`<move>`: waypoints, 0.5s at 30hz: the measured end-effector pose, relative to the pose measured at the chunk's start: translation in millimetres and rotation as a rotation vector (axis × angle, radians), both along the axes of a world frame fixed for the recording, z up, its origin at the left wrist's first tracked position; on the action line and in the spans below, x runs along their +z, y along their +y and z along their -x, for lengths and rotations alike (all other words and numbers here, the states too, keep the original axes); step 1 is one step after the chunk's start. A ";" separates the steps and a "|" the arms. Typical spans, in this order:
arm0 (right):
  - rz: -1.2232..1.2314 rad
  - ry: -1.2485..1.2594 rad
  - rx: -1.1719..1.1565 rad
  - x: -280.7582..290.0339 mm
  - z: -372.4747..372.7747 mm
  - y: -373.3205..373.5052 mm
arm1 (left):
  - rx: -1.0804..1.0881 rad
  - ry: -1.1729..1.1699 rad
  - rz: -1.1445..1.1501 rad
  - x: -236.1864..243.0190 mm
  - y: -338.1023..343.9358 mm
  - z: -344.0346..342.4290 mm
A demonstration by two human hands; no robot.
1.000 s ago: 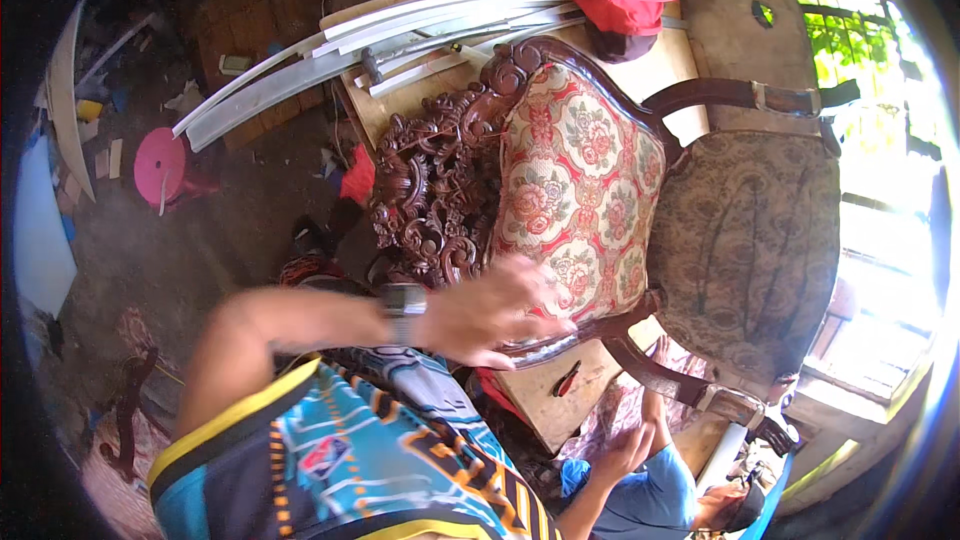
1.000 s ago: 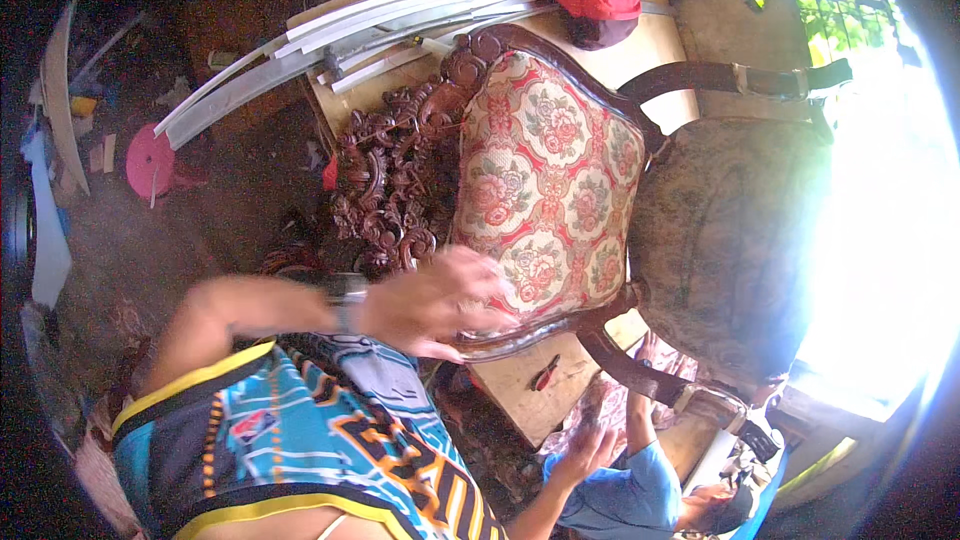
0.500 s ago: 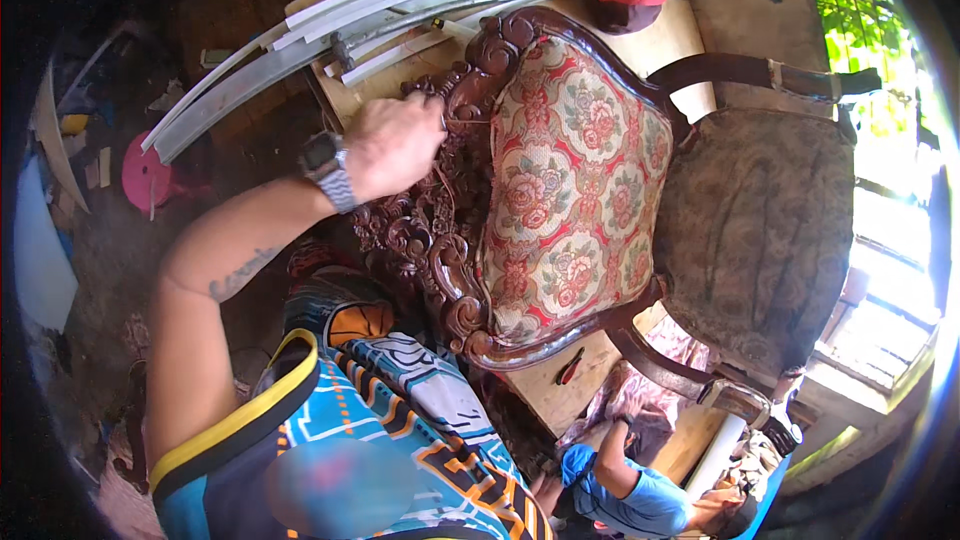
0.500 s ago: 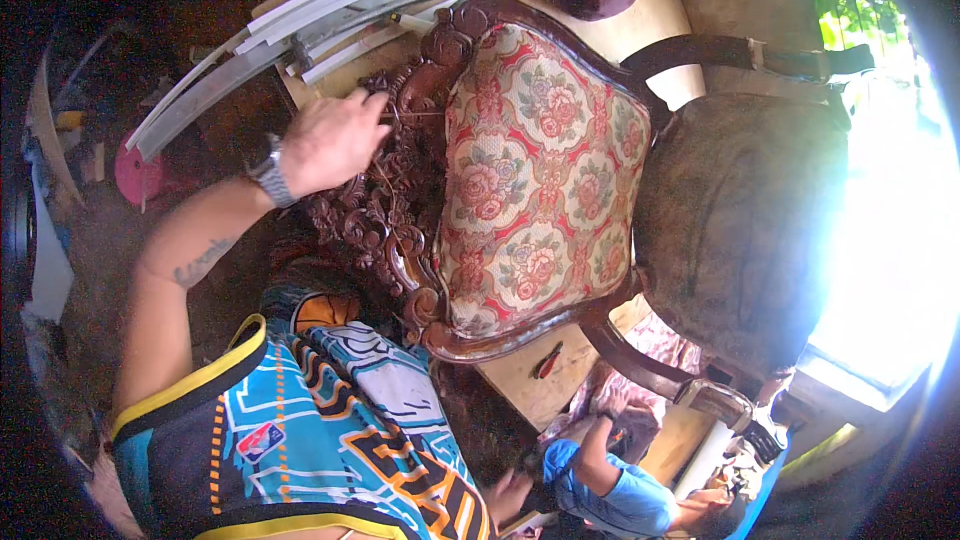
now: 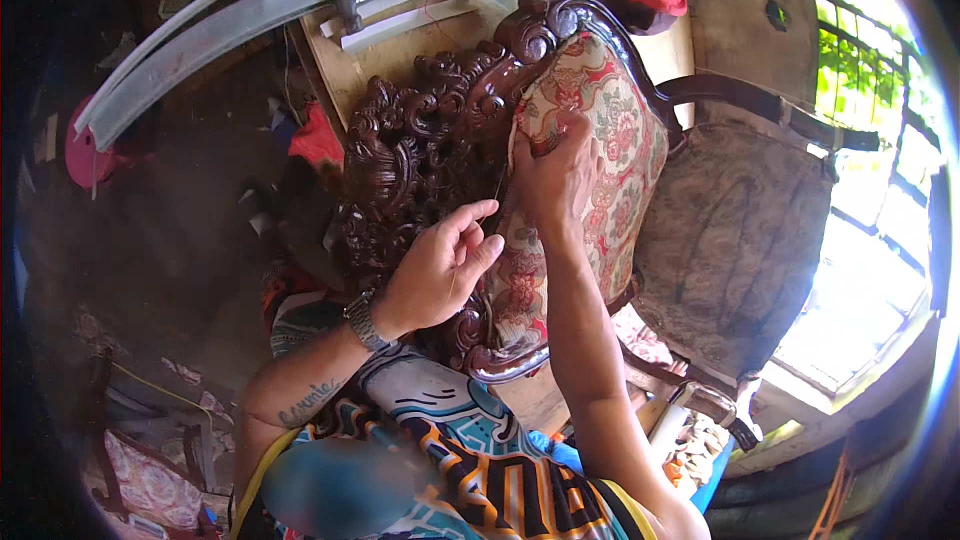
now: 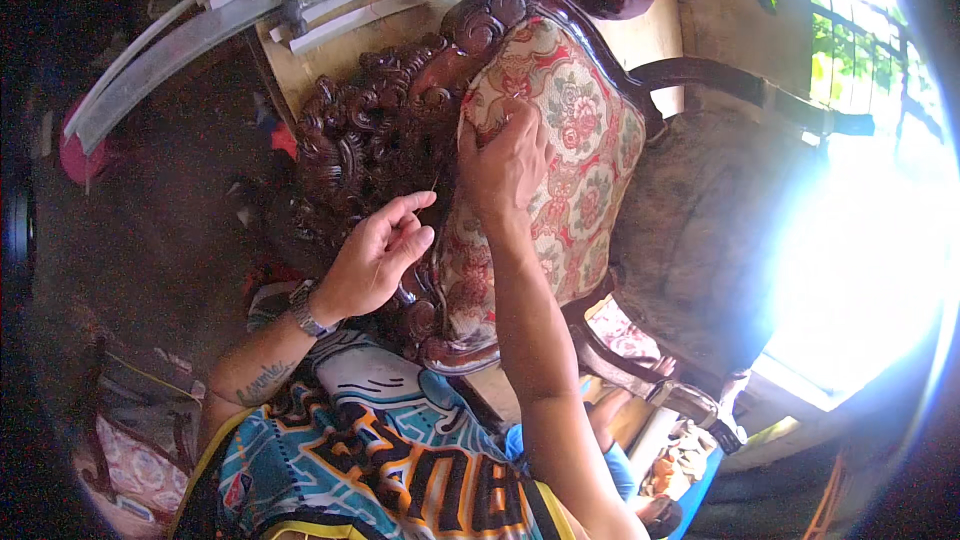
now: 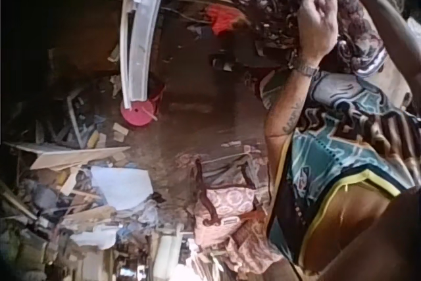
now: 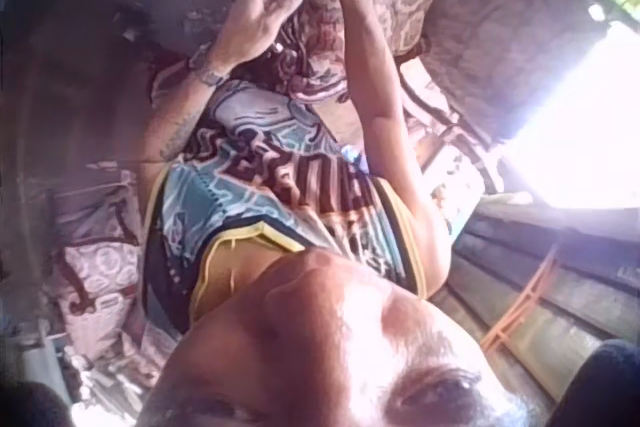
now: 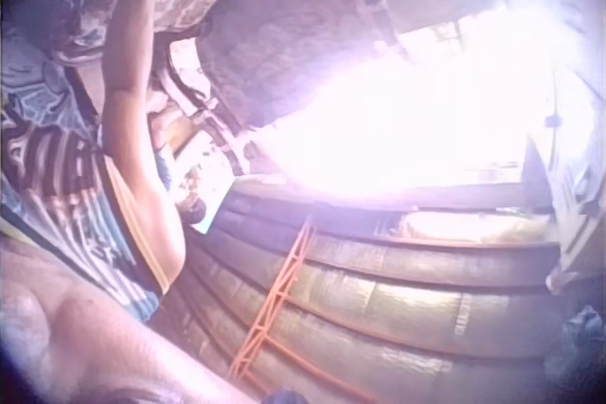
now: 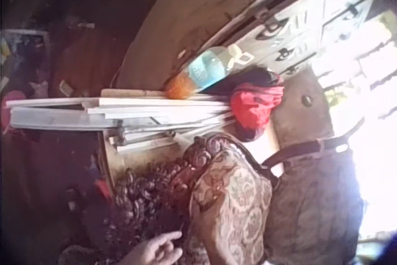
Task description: The person is hand-sewing the fabric upholstery onto the wooden frame of a vintage chair.
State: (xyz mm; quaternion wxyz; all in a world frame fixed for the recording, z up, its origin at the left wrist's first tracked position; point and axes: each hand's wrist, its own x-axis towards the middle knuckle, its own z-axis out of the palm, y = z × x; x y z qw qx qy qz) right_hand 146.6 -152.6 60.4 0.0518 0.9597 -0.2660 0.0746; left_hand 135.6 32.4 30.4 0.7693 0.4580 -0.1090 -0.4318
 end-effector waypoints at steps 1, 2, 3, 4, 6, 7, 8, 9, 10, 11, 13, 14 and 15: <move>-0.029 -0.014 -0.051 0.2 -1.4 0.4 | -0.008 -0.024 -0.006 0.6 0.8 -0.2; -0.021 -0.001 -0.046 -3.6 -1.1 -4.1 | -0.013 -0.037 -0.028 -0.3 0.3 -0.3; 0.009 0.023 0.001 -6.1 0.3 -9.2 | -0.009 -0.025 -0.020 -0.8 -0.6 -0.5; 0.039 0.044 0.048 -7.9 1.2 -13.8 | -0.033 -0.015 -0.016 -0.9 -2.0 -0.6; -0.048 0.031 0.030 -10.2 2.4 -16.0 | -0.035 0.045 0.005 -3.2 -5.7 11.1; -0.136 0.004 0.005 -10.2 2.6 -16.8 | -0.030 0.052 0.004 -1.7 -7.8 14.9; -0.138 0.009 0.007 -10.7 3.8 -16.2 | -0.043 0.106 0.009 -0.4 -8.6 17.5; -0.178 -0.015 0.002 -10.8 5.1 -15.1 | -0.055 0.159 0.013 1.7 -9.4 19.0; -0.219 -0.041 -0.003 -11.4 6.2 -14.5 | -0.030 0.124 0.015 5.4 -9.2 18.6; -0.222 -0.041 -0.002 -11.7 7.8 -15.5 | -0.029 0.125 0.012 7.6 -10.4 18.1; -0.121 -0.084 0.088 -12.6 9.8 -18.1 | 0.012 0.161 0.046 10.7 -13.0 17.1; -0.129 -0.083 0.087 -13.0 10.5 -19.1 | 0.012 0.162 0.039 12.2 -13.8 18.9; -0.104 -0.061 0.152 -13.2 11.0 -20.4 | -0.005 0.114 0.014 14.4 -14.0 22.4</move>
